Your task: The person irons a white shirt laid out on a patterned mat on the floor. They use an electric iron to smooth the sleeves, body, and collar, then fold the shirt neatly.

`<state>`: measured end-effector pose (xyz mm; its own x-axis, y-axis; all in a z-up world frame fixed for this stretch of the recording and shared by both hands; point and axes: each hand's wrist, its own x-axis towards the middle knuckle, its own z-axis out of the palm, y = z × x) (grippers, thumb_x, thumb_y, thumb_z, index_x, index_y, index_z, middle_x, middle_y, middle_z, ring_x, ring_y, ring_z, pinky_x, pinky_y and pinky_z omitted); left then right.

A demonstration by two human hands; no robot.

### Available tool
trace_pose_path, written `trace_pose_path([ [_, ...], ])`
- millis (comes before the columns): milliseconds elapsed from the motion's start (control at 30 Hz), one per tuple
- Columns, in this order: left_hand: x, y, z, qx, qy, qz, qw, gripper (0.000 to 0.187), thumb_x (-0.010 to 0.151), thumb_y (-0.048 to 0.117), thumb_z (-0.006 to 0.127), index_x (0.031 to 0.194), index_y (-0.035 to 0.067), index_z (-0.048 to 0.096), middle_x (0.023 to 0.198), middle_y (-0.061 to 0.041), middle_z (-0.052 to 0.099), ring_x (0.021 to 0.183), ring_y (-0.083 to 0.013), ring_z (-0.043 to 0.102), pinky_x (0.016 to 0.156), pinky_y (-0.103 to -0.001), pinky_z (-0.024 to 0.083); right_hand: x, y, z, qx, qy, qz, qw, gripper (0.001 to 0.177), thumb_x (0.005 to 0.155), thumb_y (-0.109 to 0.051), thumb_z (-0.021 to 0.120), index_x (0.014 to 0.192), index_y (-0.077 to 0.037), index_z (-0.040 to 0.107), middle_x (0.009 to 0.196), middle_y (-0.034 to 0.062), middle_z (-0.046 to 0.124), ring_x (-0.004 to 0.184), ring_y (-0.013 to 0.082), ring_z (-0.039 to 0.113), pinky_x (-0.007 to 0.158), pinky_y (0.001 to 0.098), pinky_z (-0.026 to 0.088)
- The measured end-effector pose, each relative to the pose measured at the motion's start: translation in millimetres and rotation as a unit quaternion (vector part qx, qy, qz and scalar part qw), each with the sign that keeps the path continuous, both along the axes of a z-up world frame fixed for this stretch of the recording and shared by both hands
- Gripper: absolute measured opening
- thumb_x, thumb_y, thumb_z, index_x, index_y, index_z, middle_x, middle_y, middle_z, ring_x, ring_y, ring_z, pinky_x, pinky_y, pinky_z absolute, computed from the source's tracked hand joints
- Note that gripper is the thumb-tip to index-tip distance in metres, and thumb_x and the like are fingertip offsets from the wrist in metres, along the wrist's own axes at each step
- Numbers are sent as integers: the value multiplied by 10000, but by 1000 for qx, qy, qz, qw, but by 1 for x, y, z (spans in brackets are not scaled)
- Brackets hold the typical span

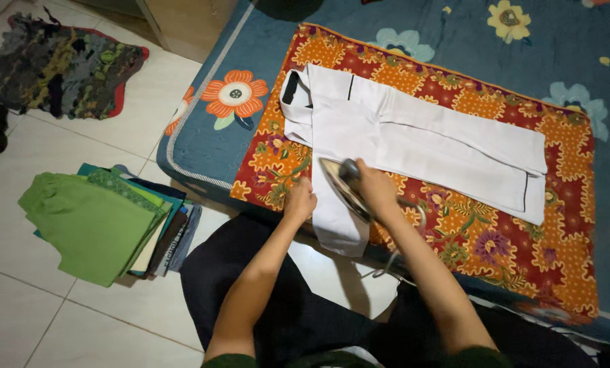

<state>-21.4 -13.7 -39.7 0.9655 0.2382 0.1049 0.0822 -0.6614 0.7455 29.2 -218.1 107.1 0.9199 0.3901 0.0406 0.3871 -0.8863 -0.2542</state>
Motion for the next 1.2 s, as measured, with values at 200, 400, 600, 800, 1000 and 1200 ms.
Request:
trace_pose_path([
  [200,23,7,-24,-34,15,-30,999,250,753,96,671,960,15,556,861,-263,701,871,-454,692,813,-508,556,7,-82,22,-2,129,-58,990,506,904,-442,671,1260,-117,515,919,270,720,842,473,708,757,568,551],
  [400,26,4,4,-92,52,-3,994,449,822,274,790,1023,-25,523,929,-278,703,901,-467,700,826,-515,554,79,-60,22,19,64,-112,991,536,912,-374,659,1285,-44,463,905,331,698,853,528,682,770,599,533],
  [600,25,1,12,-97,152,18,983,411,865,189,765,1142,11,519,1012,-298,701,997,-487,678,890,-531,532,128,-1,-50,22,-33,-168,985,460,938,-255,586,1302,-14,443,921,338,701,831,553,680,749,632,531],
  [800,26,1,0,-90,99,20,991,388,867,191,775,1130,16,549,1024,-291,705,1004,-477,681,870,-521,546,35,-39,-27,19,35,-97,994,458,1016,-361,559,1333,-51,444,882,361,685,829,585,656,766,673,506],
  [1000,14,0,14,-74,92,28,993,409,847,216,793,1132,32,563,980,-252,708,939,-451,689,826,-519,550,-32,-57,0,8,57,-32,998,528,919,-357,631,1331,-81,450,862,328,695,789,548,674,713,647,522],
  [1200,-13,-11,32,-2,87,60,994,470,722,275,844,1102,62,670,1001,-243,704,979,-442,664,831,-524,539,41,9,-14,60,29,36,997,462,916,-325,677,1236,-75,457,827,311,690,788,530,673,698,617,527],
])
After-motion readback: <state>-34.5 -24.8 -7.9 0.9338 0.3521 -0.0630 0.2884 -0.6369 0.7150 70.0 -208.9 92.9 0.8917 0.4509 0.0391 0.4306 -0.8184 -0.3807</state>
